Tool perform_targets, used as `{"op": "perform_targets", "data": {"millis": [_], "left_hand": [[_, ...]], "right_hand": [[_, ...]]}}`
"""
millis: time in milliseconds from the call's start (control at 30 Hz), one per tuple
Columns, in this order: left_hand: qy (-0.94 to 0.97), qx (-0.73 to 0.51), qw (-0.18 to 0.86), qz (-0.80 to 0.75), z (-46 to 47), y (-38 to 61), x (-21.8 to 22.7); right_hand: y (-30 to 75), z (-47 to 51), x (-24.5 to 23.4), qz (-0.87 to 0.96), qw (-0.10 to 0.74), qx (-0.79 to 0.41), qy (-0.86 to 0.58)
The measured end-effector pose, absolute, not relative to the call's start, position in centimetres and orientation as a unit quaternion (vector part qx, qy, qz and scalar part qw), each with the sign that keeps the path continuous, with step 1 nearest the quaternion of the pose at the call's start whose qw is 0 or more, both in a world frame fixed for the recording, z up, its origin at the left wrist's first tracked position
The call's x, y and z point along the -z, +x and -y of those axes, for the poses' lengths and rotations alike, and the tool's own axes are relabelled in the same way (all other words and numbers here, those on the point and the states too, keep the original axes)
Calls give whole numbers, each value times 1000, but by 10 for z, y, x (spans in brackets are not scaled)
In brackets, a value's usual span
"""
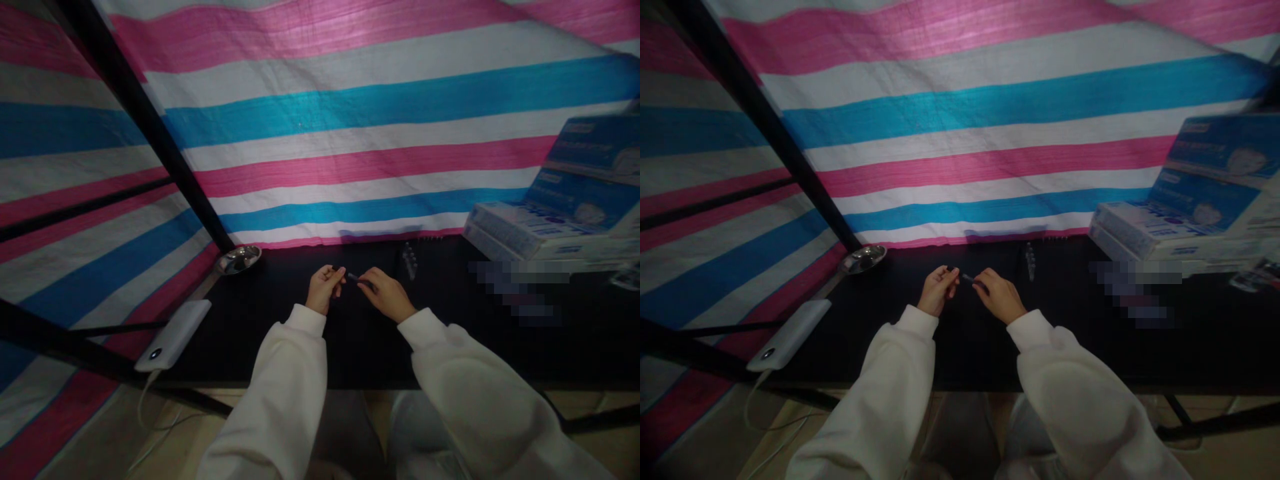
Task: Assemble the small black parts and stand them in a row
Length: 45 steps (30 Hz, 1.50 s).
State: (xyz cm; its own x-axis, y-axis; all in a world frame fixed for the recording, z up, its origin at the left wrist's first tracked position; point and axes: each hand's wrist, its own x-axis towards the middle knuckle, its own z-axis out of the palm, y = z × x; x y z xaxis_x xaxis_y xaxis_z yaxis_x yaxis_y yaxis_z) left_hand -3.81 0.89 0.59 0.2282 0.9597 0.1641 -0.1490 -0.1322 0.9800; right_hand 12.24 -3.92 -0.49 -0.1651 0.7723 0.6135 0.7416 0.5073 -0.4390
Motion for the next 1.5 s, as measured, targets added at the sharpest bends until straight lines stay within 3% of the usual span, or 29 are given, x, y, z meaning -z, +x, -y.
{"op": "perform_targets", "data": {"millis": [200, 400, 600, 833, 1367, 1500], "left_hand": [[492, -576, 472, -451, -17, -46, -2], [615, -486, 416, -460, -18, -36, 1], [772, -287, 337, -456, -18, 14, -4], [814, -217, 178, -508, -12, 69, -2], [802, -114, 182, -558, -10, 70, 3], [814, -103, 170, -546, -5, 55, 1]], "right_hand": [[129, 38, 1, 740, 429, -25, -518], [169, 41, 0, 692, 460, -77, -551], [222, 43, 11, 660, 327, -108, -668], [230, 38, 16, 591, 229, -77, -770], [246, 42, 25, 588, 171, -114, -782], [275, 45, 17, 525, 177, -65, -830]]}}
